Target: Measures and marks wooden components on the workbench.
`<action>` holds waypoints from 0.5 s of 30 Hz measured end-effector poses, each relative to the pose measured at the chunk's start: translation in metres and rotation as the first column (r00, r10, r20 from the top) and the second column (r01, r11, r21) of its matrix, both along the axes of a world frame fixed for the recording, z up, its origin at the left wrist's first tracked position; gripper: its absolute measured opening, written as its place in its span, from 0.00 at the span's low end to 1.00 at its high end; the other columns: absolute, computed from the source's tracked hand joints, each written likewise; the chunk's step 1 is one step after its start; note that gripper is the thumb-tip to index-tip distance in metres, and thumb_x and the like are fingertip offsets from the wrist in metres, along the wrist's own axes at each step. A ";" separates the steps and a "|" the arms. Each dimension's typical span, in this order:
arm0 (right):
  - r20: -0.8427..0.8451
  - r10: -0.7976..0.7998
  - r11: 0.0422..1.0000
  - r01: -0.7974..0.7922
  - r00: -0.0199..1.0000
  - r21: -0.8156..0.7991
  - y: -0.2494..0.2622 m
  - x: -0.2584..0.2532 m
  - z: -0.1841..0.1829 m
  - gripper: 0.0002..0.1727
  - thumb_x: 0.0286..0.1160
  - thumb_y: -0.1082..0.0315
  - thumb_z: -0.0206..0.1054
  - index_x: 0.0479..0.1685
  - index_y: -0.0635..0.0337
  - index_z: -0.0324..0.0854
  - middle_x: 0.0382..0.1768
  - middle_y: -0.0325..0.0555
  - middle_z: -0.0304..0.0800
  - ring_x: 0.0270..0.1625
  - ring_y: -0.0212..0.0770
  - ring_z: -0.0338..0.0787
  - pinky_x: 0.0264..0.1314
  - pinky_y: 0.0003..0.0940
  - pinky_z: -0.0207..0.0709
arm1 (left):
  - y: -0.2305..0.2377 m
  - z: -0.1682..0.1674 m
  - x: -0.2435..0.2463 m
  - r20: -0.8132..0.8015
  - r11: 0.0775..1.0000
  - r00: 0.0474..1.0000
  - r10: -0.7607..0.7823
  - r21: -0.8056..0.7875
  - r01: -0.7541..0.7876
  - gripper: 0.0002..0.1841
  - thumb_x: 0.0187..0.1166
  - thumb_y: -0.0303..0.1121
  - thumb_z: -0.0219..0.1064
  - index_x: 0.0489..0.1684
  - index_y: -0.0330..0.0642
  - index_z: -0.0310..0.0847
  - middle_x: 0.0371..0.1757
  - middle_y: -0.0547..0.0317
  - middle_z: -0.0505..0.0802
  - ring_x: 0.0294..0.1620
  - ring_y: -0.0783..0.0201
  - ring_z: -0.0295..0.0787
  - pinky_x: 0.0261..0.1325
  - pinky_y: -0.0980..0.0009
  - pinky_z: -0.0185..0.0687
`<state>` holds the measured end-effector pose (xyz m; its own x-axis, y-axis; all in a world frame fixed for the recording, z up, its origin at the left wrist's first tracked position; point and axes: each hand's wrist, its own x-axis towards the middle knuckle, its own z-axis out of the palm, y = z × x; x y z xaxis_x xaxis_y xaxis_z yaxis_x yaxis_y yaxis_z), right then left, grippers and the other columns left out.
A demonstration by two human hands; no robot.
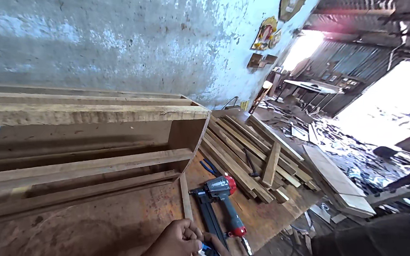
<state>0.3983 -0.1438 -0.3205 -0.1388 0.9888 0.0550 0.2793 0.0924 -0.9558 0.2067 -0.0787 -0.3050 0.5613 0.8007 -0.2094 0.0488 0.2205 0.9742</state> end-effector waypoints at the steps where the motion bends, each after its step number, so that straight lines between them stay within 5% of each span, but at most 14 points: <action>1: -0.014 -0.010 1.000 0.010 1.000 0.002 -0.002 -0.002 0.000 0.22 0.72 0.63 0.76 0.60 0.68 0.80 0.46 0.48 0.91 0.47 0.39 0.91 0.54 0.41 0.89 | 0.002 0.003 0.001 -0.008 1.000 0.999 -0.031 0.003 0.031 0.11 0.77 0.30 0.72 0.53 0.39 0.84 0.34 0.58 0.92 0.31 0.64 0.89 0.39 0.66 0.89; 5: 0.139 -0.021 0.999 0.016 0.990 0.038 -0.008 0.010 0.006 0.18 0.80 0.55 0.68 0.54 0.61 0.83 0.38 0.41 0.91 0.36 0.34 0.90 0.39 0.38 0.88 | 0.020 0.028 -0.011 -0.079 0.989 0.996 -0.052 0.134 0.062 0.11 0.77 0.29 0.68 0.54 0.44 0.86 0.34 0.63 0.89 0.28 0.71 0.82 0.32 0.73 0.79; 11: 0.474 0.016 0.998 -0.043 0.880 0.045 -0.019 0.088 0.006 0.18 0.79 0.58 0.65 0.62 0.54 0.87 0.56 0.44 0.92 0.55 0.37 0.91 0.59 0.43 0.87 | 0.053 0.060 -0.074 -0.251 0.904 0.965 0.078 0.425 0.038 0.06 0.83 0.33 0.68 0.50 0.52 0.90 0.44 0.66 0.93 0.36 0.70 0.89 0.40 0.72 0.89; 15: 0.626 -0.073 0.996 0.026 0.777 0.083 -0.025 0.132 0.028 0.18 0.78 0.55 0.65 0.60 0.52 0.89 0.51 0.44 0.93 0.51 0.42 0.91 0.54 0.49 0.86 | 0.077 0.072 -0.115 -0.340 0.703 0.896 0.287 0.710 0.044 0.06 0.81 0.42 0.69 0.47 0.57 0.90 0.46 0.74 0.90 0.40 0.77 0.87 0.43 0.77 0.88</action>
